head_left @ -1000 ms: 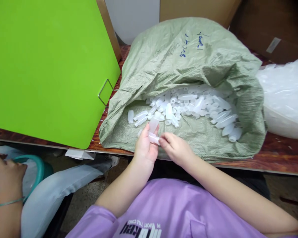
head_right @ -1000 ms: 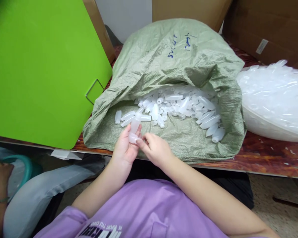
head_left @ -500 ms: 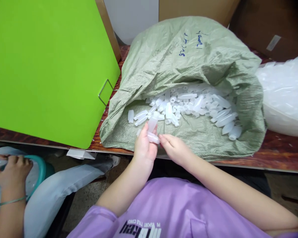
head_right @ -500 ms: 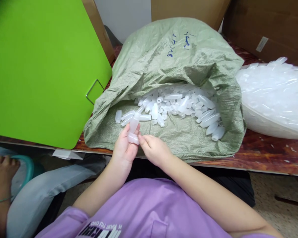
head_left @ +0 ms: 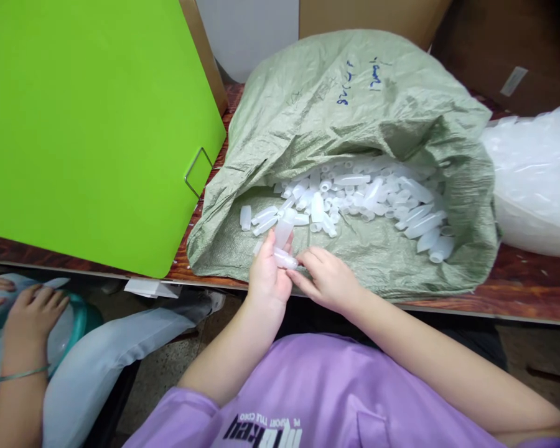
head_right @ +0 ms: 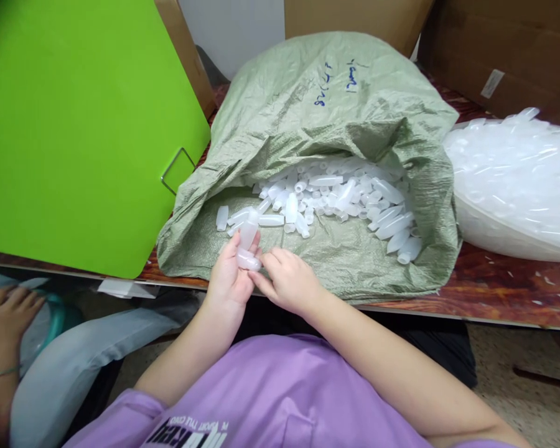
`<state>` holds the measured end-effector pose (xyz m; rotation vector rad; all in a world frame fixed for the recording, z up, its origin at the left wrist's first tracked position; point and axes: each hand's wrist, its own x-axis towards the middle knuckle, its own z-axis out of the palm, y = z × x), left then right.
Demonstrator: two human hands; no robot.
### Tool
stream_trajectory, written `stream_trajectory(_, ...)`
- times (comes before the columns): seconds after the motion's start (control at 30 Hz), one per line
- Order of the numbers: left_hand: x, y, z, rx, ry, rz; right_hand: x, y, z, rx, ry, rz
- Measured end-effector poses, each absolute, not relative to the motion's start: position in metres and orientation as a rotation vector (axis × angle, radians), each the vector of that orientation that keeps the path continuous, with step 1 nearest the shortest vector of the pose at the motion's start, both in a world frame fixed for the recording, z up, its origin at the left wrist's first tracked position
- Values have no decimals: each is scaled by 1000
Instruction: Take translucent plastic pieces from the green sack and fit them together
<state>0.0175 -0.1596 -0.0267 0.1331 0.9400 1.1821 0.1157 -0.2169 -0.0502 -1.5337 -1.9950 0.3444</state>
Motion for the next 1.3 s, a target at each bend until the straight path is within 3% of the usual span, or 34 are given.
stream_trajectory(0.1,18,-159,-26,130,938,1191,112,-217,-51,-1493,-1880,680)
stream_trajectory(0.17,18,-159,-27,131,928,1191,112,-216,-50,-1499,-1829,731)
stream_trajectory(0.33,17,-163,-28,116,893,1159,121,-215,-46,-1578,-1971,255)
stream_trajectory(0.43,19,-167,-25,94,903,1125,122,-214,-49,-1478,-2051,211)
stream_trajectory(0.7,17,-171,-26,150,831,1141,102,-217,-59,-1434,-1570,821)
stream_trajectory(0.83,0,-168,-26,200,829,1178,106,-215,-47,-1353,-1712,962)
stream_trajectory(0.9,-19,-168,-26,299,848,1161,120,-209,-39,-1403,-1822,885)
stream_trajectory(0.97,-45,-172,-29,476,878,1019,139,-197,-34,-1641,-1888,597)
stream_trajectory(1.1,-90,-189,-47,786,960,363,173,-168,-40,-1982,-2081,87)
stream_trajectory(1.3,-79,-215,-97,584,1162,273,174,-147,-53,-2065,-2193,-33)
